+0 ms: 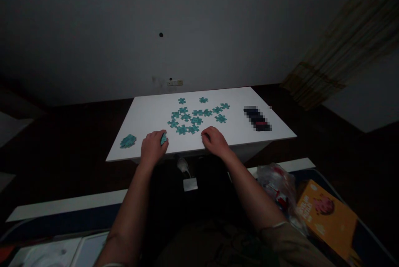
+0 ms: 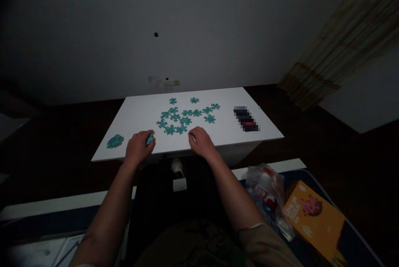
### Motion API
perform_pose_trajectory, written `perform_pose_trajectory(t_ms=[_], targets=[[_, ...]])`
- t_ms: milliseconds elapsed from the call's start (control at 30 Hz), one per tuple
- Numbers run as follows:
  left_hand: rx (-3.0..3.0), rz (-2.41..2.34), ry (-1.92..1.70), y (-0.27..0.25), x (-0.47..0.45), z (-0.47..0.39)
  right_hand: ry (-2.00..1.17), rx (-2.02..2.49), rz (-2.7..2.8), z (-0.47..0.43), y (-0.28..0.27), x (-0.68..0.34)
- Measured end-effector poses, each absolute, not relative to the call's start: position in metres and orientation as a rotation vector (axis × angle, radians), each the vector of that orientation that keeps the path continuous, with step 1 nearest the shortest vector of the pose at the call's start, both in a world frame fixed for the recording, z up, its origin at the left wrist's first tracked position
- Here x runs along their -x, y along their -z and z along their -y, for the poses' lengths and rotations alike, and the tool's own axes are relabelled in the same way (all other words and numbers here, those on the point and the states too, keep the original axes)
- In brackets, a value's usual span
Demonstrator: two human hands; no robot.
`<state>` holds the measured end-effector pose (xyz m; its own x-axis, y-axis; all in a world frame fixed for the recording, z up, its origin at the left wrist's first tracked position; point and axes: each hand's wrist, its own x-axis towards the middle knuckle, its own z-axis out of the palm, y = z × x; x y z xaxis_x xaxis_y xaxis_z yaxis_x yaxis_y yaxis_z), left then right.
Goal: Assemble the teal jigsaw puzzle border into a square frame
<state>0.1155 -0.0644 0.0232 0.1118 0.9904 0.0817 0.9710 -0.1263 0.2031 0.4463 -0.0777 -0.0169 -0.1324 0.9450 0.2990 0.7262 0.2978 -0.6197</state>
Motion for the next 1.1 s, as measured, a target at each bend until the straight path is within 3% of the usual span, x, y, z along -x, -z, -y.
perform_pose_trajectory(t_ms=[233, 833, 967, 1100], targets=[[-2.204, -2.156, -0.099, -0.035, -0.117, 0.064, -0.426, 1.462, 1.923, 0.076, 0.02, -0.447], [-2.31, -2.133, -0.399, -0.031, -0.118, 0.075, -0.426, 1.525, 1.979, 0.082, 0.014, -0.446], [-2.429, -1.918, -0.631, -0.03, -0.153, 0.095, -0.404, 1.545, 1.994, 0.081, 0.018, -0.445], [-2.427, -1.664, -0.58, -0.02, -0.206, 0.093, -0.248, 1.748, 1.905, 0.073, 0.022, -0.441]])
